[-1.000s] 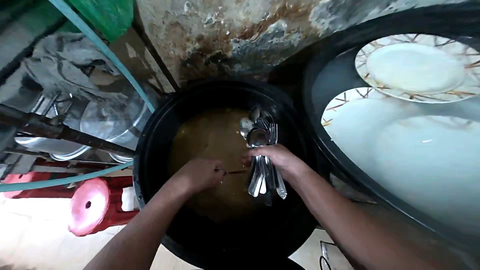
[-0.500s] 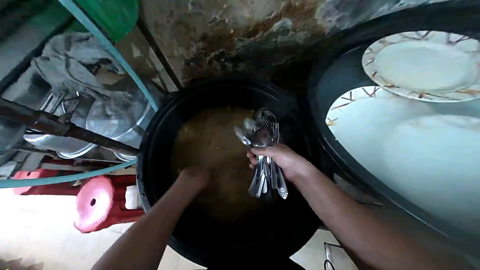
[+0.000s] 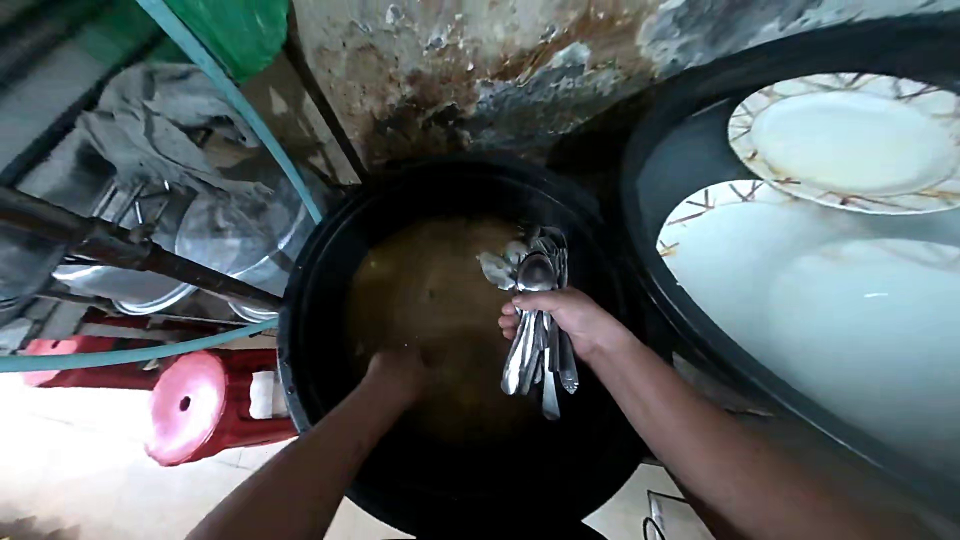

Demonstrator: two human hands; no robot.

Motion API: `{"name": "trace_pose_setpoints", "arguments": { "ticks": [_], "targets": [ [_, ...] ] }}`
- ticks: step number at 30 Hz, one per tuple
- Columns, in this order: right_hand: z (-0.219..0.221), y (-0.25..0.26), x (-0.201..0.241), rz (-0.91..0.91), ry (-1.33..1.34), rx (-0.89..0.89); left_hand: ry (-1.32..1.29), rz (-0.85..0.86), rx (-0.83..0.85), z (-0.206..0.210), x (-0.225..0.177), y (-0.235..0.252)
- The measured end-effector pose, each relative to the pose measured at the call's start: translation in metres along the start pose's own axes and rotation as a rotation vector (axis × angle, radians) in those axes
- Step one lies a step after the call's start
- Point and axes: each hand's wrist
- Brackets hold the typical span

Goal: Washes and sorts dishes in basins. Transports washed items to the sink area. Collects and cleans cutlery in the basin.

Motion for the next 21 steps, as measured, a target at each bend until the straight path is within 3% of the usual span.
{"name": "trace_pose_setpoints", "arguments": {
  "ticks": [5,10,13,18,21],
  "targets": [
    [-0.003,0.001,0.0,0.004,0.016,0.024,-0.01,0.039,0.096,0.022,-0.017,-0.001],
    [-0.002,0.0,0.0,0.022,-0.019,0.011,0.08,-0.018,-0.077,-0.009,0.001,0.001],
    [-0.002,0.001,0.0,0.021,-0.014,0.006,0.019,-0.041,-0.026,-0.015,-0.01,-0.001],
    [-0.002,0.002,-0.001,0.009,-0.017,0.013,-0.037,0.06,0.07,0.026,-0.038,0.007],
    [-0.002,0.001,-0.001,0.028,-0.039,0.0,-0.069,0.017,0.013,0.027,-0.032,0.013]
  ]
}}
Point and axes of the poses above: each hand's wrist, its own y-axis towards the middle knuckle, its own z-axis out of the palm, x = y × z, and after that the axes turned 6 degrees about -x, right-handed
